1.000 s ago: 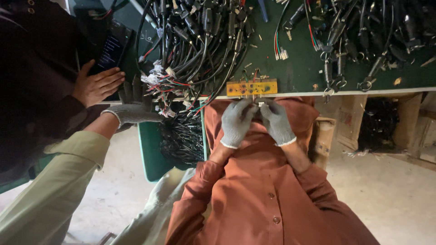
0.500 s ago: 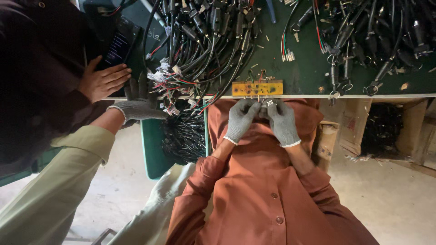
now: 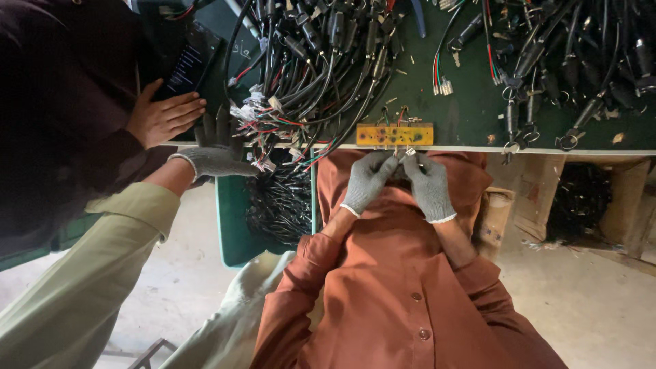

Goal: The person assembles small electronic components by inserting wires into a yellow terminal block on a workbench. They handle multiple black cables with connectors, occasionally using a handheld device to test or verify connections. The person works methodically, moving items aside to access the terminal block and handling components one at a time.

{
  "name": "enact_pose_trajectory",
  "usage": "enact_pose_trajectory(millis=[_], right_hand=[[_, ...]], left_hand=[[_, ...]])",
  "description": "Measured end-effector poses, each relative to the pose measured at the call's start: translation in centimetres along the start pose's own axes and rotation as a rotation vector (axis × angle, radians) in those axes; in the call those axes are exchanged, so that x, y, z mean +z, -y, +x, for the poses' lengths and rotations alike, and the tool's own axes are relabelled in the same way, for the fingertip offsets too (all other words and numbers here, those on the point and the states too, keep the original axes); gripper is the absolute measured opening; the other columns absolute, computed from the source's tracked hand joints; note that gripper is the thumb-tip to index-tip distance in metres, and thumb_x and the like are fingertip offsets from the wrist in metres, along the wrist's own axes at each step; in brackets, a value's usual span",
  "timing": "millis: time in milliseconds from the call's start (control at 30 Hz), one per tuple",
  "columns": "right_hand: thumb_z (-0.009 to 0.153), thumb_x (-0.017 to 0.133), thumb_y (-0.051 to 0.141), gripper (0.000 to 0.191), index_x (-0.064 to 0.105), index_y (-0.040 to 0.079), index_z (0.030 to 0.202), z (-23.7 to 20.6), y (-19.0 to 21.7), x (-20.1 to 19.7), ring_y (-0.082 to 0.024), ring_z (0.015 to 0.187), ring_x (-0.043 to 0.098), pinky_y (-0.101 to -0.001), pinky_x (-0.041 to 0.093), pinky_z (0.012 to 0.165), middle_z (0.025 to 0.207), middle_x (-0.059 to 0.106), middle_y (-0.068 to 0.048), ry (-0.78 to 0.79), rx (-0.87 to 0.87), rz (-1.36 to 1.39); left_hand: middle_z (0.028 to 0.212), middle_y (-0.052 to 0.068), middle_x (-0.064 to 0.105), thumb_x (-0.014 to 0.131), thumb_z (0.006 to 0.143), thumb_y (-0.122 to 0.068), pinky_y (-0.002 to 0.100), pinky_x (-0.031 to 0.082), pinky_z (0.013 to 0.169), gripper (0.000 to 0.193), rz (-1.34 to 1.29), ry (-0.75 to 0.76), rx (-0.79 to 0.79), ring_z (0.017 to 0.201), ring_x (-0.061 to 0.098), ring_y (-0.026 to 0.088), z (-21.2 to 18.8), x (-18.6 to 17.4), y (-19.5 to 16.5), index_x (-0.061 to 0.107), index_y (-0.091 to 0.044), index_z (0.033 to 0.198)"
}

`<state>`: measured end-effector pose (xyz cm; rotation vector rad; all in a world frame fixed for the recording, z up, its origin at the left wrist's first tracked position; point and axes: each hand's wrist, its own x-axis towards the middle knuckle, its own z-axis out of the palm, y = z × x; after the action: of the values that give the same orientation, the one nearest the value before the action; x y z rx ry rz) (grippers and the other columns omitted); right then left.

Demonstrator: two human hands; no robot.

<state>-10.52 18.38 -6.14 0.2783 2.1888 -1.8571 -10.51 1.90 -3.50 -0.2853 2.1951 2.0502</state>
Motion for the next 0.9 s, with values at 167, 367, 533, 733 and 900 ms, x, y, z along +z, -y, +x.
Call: enact_pose_trajectory(millis=[167,367,533,733,900], right_hand=[[0.104,0.061,0.019,0.024,0.069,-0.002,0.096,-0.6,0.9,0.1,-0.009,0.075,0.062,-0.0272,0.051,0.068,0.082,0.069,0.000,0.052,-0.042,0.304],[0.104,0.063,0.016,0.026,0.069,-0.003,0.088,-0.3,2.5,-0.3,-0.012,0.067,0.060,-0.0293,0.047,0.061,0.073,0.067,-0.004,-0.004,-0.105,0.009],[0.104,0.062,0.018,0.026,0.069,-0.002,0.088,-0.3,2.1,-0.7,-0.011,0.066,0.061,-0.0286,0.048,0.062,0.072,0.067,-0.004,0.037,-0.039,0.041],[0.104,0.063,0.018,0.026,0.071,-0.003,0.091,0.1,2.2,-0.8,-0.011,0.068,0.060,-0.0277,0.048,0.063,0.074,0.067,-0.004,0.061,0.009,0.113],[0.102,0.063,0.018,0.025,0.072,-0.002,0.091,-0.1,3.6,-1.2,-0.009,0.068,0.062,-0.0257,0.049,0.063,0.075,0.070,-0.003,0.112,-0.005,0.110]], left_hand=[[0.085,0.004,0.073,0.069,0.100,-0.016,0.026,0.054,0.070,0.020,-0.174,0.015,-0.113,0.077,0.063,0.008,0.0,-0.1,0.1,0.074,0.003,0.101],[0.083,0.003,0.072,0.069,0.097,-0.010,0.025,0.054,0.067,0.014,-0.154,-0.060,-0.079,0.073,0.064,0.008,-0.3,0.3,0.2,0.073,0.003,0.100],[0.081,0.003,0.071,0.069,0.098,-0.010,0.025,0.052,0.064,0.013,-0.149,-0.069,-0.066,0.070,0.063,0.008,-0.8,0.7,0.2,0.072,0.003,0.099],[0.082,0.004,0.072,0.071,0.099,-0.012,0.025,0.054,0.066,0.015,-0.220,-0.039,-0.049,0.072,0.064,0.009,-0.8,0.6,0.6,0.069,0.003,0.097],[0.087,0.005,0.069,0.069,0.100,-0.015,0.027,0.052,0.073,0.017,-0.050,-0.164,0.060,0.078,0.061,0.010,-1.4,0.4,1.0,0.070,0.001,0.099]])
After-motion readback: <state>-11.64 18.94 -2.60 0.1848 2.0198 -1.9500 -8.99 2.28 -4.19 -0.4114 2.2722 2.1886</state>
